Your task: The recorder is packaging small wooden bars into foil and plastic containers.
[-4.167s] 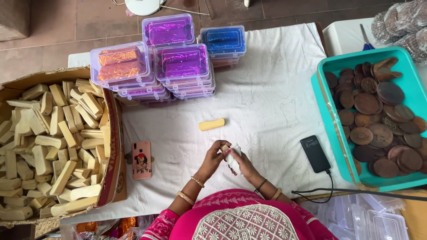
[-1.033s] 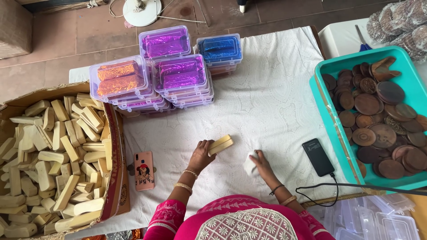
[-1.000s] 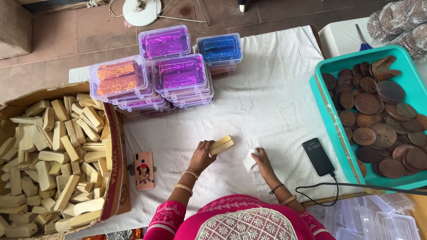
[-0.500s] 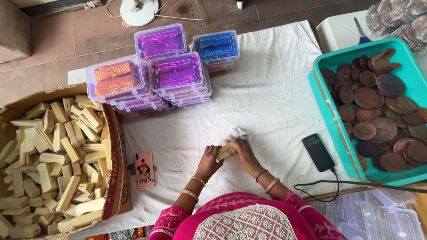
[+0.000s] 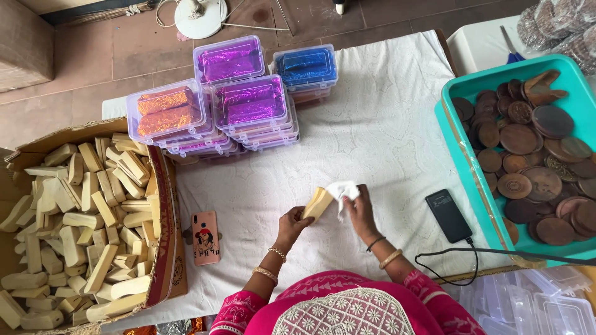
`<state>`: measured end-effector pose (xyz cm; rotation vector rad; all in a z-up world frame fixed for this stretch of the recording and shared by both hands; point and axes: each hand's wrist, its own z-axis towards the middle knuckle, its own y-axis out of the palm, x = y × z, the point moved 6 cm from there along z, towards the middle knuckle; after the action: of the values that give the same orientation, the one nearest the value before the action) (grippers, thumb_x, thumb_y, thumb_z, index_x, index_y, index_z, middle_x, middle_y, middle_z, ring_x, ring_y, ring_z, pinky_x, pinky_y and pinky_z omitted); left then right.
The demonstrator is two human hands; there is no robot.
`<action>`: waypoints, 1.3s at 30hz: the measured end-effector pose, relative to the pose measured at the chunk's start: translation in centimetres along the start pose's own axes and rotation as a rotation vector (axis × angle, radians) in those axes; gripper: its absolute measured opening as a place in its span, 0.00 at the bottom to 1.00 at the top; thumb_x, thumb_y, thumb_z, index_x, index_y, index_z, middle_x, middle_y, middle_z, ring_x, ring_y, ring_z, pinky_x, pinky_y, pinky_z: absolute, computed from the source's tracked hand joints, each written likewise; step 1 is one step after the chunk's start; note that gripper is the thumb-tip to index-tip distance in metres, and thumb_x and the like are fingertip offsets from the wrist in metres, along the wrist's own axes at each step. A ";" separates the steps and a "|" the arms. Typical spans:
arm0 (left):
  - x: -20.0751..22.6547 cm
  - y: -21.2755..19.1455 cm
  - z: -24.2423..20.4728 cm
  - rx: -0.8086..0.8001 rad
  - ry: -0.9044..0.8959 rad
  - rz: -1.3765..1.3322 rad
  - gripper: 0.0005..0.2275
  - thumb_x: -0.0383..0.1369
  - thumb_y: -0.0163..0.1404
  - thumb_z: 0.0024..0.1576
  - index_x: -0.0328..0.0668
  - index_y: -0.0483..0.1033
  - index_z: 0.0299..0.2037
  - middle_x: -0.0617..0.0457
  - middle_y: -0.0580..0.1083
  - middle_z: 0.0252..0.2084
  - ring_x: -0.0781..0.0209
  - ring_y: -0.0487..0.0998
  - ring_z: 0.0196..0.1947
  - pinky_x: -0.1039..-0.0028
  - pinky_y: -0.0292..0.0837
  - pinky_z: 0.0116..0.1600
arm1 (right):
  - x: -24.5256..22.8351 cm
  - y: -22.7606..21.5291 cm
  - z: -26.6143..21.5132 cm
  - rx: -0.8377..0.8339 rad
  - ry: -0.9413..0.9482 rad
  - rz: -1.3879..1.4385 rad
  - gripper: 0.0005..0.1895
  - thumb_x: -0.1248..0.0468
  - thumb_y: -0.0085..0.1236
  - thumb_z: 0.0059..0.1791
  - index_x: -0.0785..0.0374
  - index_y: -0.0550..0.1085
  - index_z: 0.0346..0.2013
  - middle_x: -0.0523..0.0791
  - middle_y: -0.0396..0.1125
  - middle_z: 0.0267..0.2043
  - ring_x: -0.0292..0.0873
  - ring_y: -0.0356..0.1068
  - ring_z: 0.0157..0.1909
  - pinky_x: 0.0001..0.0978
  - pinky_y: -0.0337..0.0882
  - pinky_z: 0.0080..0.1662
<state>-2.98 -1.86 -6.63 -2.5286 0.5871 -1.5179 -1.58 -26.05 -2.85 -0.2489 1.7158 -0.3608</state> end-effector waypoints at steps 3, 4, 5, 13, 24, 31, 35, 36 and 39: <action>-2.4 1.7 0.7 -0.062 -0.111 -0.275 0.21 0.31 0.62 0.51 0.31 0.75 0.53 0.41 0.80 0.43 0.57 0.82 0.38 0.76 0.82 0.44 | -8.9 2.5 -4.2 -0.124 -0.553 -0.258 0.16 0.55 0.50 0.54 0.57 0.72 0.53 0.45 0.66 0.54 0.50 0.61 0.60 0.46 0.63 0.64; -4.3 2.4 1.6 -0.063 -0.109 -0.272 0.21 0.31 0.62 0.51 0.31 0.75 0.53 0.41 0.80 0.43 0.57 0.82 0.38 0.76 0.82 0.44 | -9.5 2.7 -4.4 -0.120 -0.554 -0.256 0.16 0.55 0.50 0.54 0.57 0.72 0.53 0.45 0.66 0.54 0.50 0.61 0.60 0.46 0.63 0.64; -6.5 3.1 2.5 -0.047 -0.160 -0.331 0.19 0.28 0.60 0.52 0.31 0.71 0.52 0.41 0.79 0.44 0.57 0.81 0.39 0.74 0.82 0.44 | -10.7 3.2 -5.1 -0.089 -0.712 -0.407 0.17 0.54 0.47 0.53 0.56 0.71 0.53 0.46 0.65 0.55 0.50 0.61 0.62 0.48 0.60 0.65; 0.0 4.3 -2.1 -0.282 -0.108 -0.559 0.18 0.33 0.61 0.51 0.26 0.75 0.46 0.44 0.80 0.43 0.59 0.81 0.40 0.71 0.80 0.46 | -4.4 3.9 -0.1 -0.239 -0.496 -0.698 0.14 0.52 0.40 0.57 0.57 0.70 0.42 0.42 0.69 0.43 0.42 0.68 0.55 0.40 0.69 0.63; 3.6 4.3 -3.0 -0.202 0.044 -0.561 0.24 0.31 0.62 0.51 0.31 0.72 0.57 0.45 0.79 0.46 0.59 0.80 0.44 0.72 0.80 0.53 | 6.0 7.7 -2.3 0.018 0.545 0.842 0.24 0.52 0.36 0.58 0.62 0.65 0.64 0.49 0.69 0.49 0.40 0.74 0.48 0.32 0.79 0.48; 6.6 1.9 -0.5 -0.008 0.296 0.125 0.25 0.34 0.64 0.51 0.38 0.72 0.58 0.46 0.75 0.52 0.60 0.81 0.42 0.71 0.84 0.49 | 7.6 7.7 -3.0 -0.236 0.466 0.440 0.23 0.53 0.35 0.58 0.62 0.67 0.60 0.48 0.71 0.49 0.37 0.74 0.46 0.29 0.79 0.47; 9.0 0.0 2.6 0.114 0.509 0.259 0.24 0.30 0.61 0.50 0.37 0.72 0.59 0.47 0.77 0.50 0.57 0.80 0.45 0.73 0.83 0.53 | 5.9 8.5 -4.6 -0.510 0.230 0.023 0.19 0.52 0.42 0.56 0.63 0.73 0.50 0.45 0.73 0.38 0.38 0.72 0.34 0.32 0.76 0.41; 9.6 -0.5 3.1 0.160 0.590 0.338 0.25 0.28 0.62 0.49 0.37 0.73 0.59 0.48 0.78 0.48 0.55 0.79 0.45 0.73 0.81 0.56 | 5.6 8.9 -5.2 -0.574 0.149 -0.026 0.18 0.52 0.44 0.55 0.61 0.75 0.46 0.42 0.74 0.34 0.36 0.72 0.31 0.29 0.75 0.40; 10.2 -1.4 5.0 0.137 0.589 0.608 0.27 0.27 0.61 0.49 0.34 0.69 0.61 0.45 0.74 0.49 0.51 0.73 0.48 0.69 0.78 0.59 | 5.7 7.6 -5.8 -0.617 0.081 -0.138 0.20 0.52 0.49 0.58 0.69 0.74 0.38 0.45 0.68 0.29 0.37 0.64 0.29 0.32 0.67 0.35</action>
<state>5.94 -5.03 -0.28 -1.5504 1.1407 -1.9208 -7.99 -20.45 -10.04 -0.8130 1.8596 0.0726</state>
